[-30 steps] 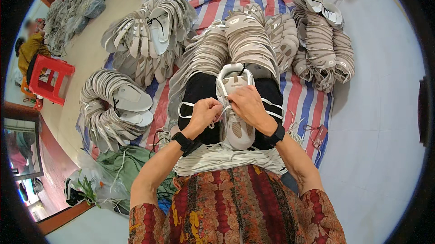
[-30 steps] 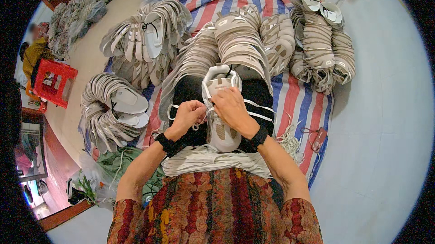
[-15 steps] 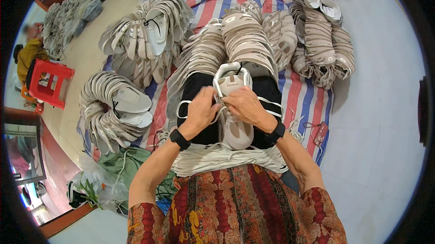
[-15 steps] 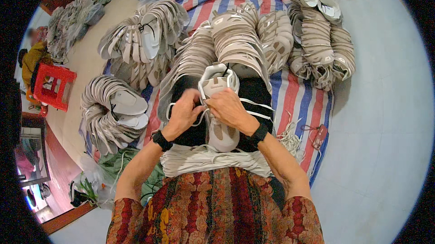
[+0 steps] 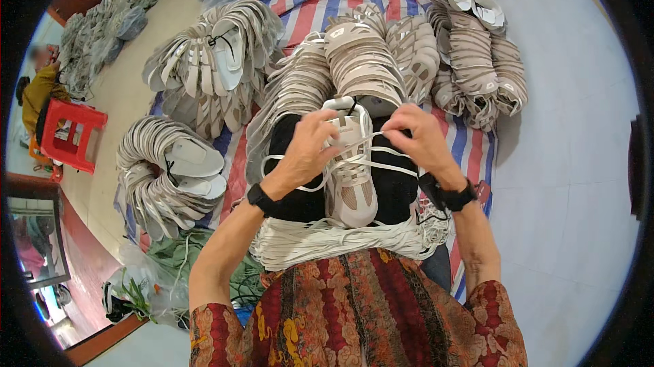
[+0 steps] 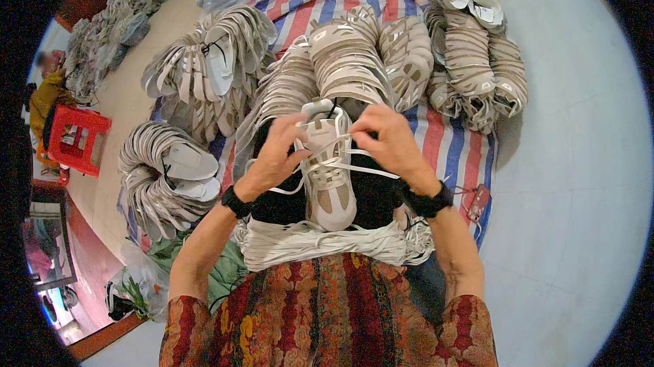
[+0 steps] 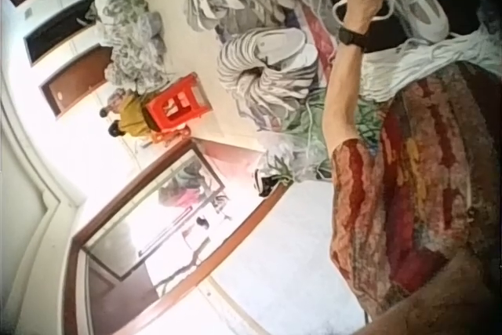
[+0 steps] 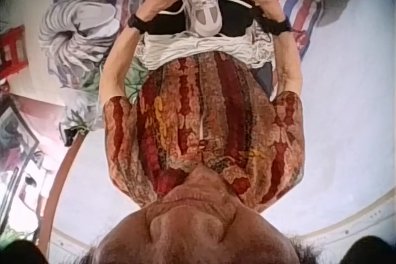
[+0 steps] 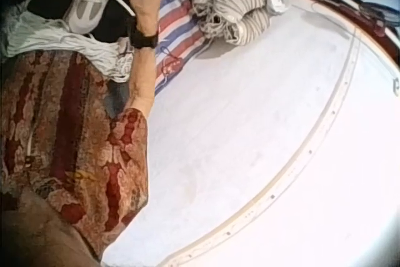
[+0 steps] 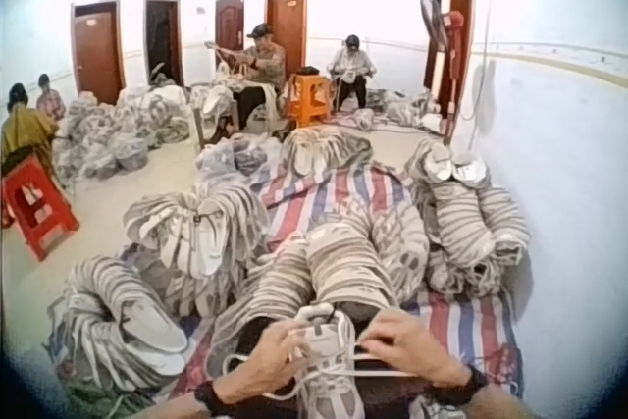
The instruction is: Lacing a white sneaker while sitting on the floor surrounded by many other shoes and laces.
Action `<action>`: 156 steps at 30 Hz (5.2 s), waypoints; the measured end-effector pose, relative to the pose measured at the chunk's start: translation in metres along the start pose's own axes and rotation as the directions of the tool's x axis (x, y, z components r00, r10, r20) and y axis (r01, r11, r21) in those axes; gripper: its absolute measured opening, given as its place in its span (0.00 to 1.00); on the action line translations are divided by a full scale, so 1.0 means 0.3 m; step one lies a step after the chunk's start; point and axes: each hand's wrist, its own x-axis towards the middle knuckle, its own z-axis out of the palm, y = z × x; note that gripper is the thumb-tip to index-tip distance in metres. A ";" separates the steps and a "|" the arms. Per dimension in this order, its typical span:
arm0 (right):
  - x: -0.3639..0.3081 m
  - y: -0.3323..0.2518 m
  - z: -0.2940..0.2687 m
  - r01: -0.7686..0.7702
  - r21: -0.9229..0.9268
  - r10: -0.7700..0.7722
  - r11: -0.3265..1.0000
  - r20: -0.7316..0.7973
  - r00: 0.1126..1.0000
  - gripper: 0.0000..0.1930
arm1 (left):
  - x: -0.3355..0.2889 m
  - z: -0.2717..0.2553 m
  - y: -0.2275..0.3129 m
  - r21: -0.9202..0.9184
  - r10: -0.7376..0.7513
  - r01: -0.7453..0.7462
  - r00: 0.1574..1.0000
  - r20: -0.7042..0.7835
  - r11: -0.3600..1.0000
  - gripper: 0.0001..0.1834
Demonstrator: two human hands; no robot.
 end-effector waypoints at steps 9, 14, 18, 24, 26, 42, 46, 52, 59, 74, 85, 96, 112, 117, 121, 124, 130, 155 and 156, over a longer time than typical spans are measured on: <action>0.037 0.140 0.060 0.273 -0.112 -0.251 0.955 0.180 0.951 0.22 | 0.028 0.119 0.026 -0.464 -0.401 0.390 0.913 0.080 0.795 0.09; 0.046 0.196 0.067 0.291 -0.151 -0.188 0.945 0.479 0.857 0.27 | 0.042 0.142 0.021 -0.145 -0.303 0.301 0.953 0.009 0.943 0.08; 0.014 0.220 0.067 0.299 -0.110 -0.230 0.948 0.413 0.881 0.24 | 0.054 0.167 0.043 0.062 -0.141 0.136 0.986 0.084 0.989 0.09; -0.004 0.220 0.074 0.256 -0.082 -0.213 0.963 0.346 0.914 0.24 | 0.061 0.198 0.044 0.245 -0.093 0.053 0.983 0.158 0.968 0.06; -0.002 0.221 0.078 0.256 -0.075 -0.216 0.964 0.341 0.915 0.24 | 0.063 0.192 0.049 0.320 -0.057 0.011 0.989 0.136 0.948 0.05; -0.062 0.134 0.212 0.077 0.068 -0.084 0.995 0.117 0.990 0.09 | -0.039 0.033 0.070 0.093 -0.322 0.321 0.947 0.001 0.943 0.04; -0.071 0.117 0.231 0.062 0.084 -0.070 0.994 0.093 0.993 0.07 | -0.042 0.032 0.076 0.076 -0.328 0.325 0.944 0.022 0.943 0.04; -0.163 -0.037 0.227 0.182 0.305 -0.227 0.935 0.118 0.967 0.07 | -0.049 0.029 0.026 -0.029 -0.361 0.360 0.924 -0.127 0.933 0.04; -0.135 0.018 0.223 0.033 0.042 -0.033 0.999 -0.008 0.999 0.04 | 0.069 0.069 -0.107 0.191 -0.204 0.217 0.975 -0.084 0.957 0.08; -0.108 0.014 0.222 0.001 -0.432 0.021 0.902 0.047 0.999 0.03 | 0.147 0.036 -0.108 -0.147 -0.503 0.652 0.691 0.519 0.744 0.13; -0.075 0.065 0.227 0.078 -0.156 -0.054 0.985 0.148 0.988 0.04 | 0.110 0.032 -0.126 -0.346 -0.515 0.754 0.642 0.569 0.558 0.16; -0.028 0.079 0.208 0.158 -0.239 -0.063 0.958 0.361 0.930 0.05 | 0.138 -0.002 -0.122 -0.335 -0.422 0.762 0.604 0.676 0.554 0.20; -0.079 0.063 0.277 -0.075 -0.207 0.078 0.976 0.004 0.997 0.04 | 0.122 0.043 -0.200 -0.357 -0.354 0.726 0.627 0.694 0.587 0.33; -0.067 0.050 0.299 0.044 -0.145 -0.043 0.988 0.009 0.999 0.04 | 0.125 0.036 -0.182 -0.288 -0.420 0.742 0.606 0.676 0.606 0.19; -0.064 0.006 0.245 0.102 -0.371 -0.131 0.923 -0.054 0.990 0.05 | 0.139 0.048 -0.173 -0.228 -0.474 0.724 0.622 0.623 0.651 0.16; -0.048 -0.003 0.262 0.316 -0.386 -0.338 0.867 0.012 0.941 0.08 | 0.132 0.054 -0.201 -0.208 -0.468 0.728 0.604 0.645 0.653 0.19; -0.036 -0.013 0.298 0.361 -0.409 -0.325 0.838 0.157 0.933 0.08 | 0.142 0.064 -0.200 -0.201 -0.470 0.729 0.601 0.646 0.654 0.24; -0.082 -0.003 0.229 -0.236 0.156 0.244 0.959 -0.038 0.969 0.06 | 0.101 -0.005 0.064 -0.308 -0.282 0.314 0.949 0.145 0.898 0.22; -0.090 0.003 0.230 -0.111 -0.101 0.108 0.989 -0.033 0.994 0.08 | 0.108 0.005 0.073 -0.375 -0.344 0.383 0.924 0.169 0.844 0.22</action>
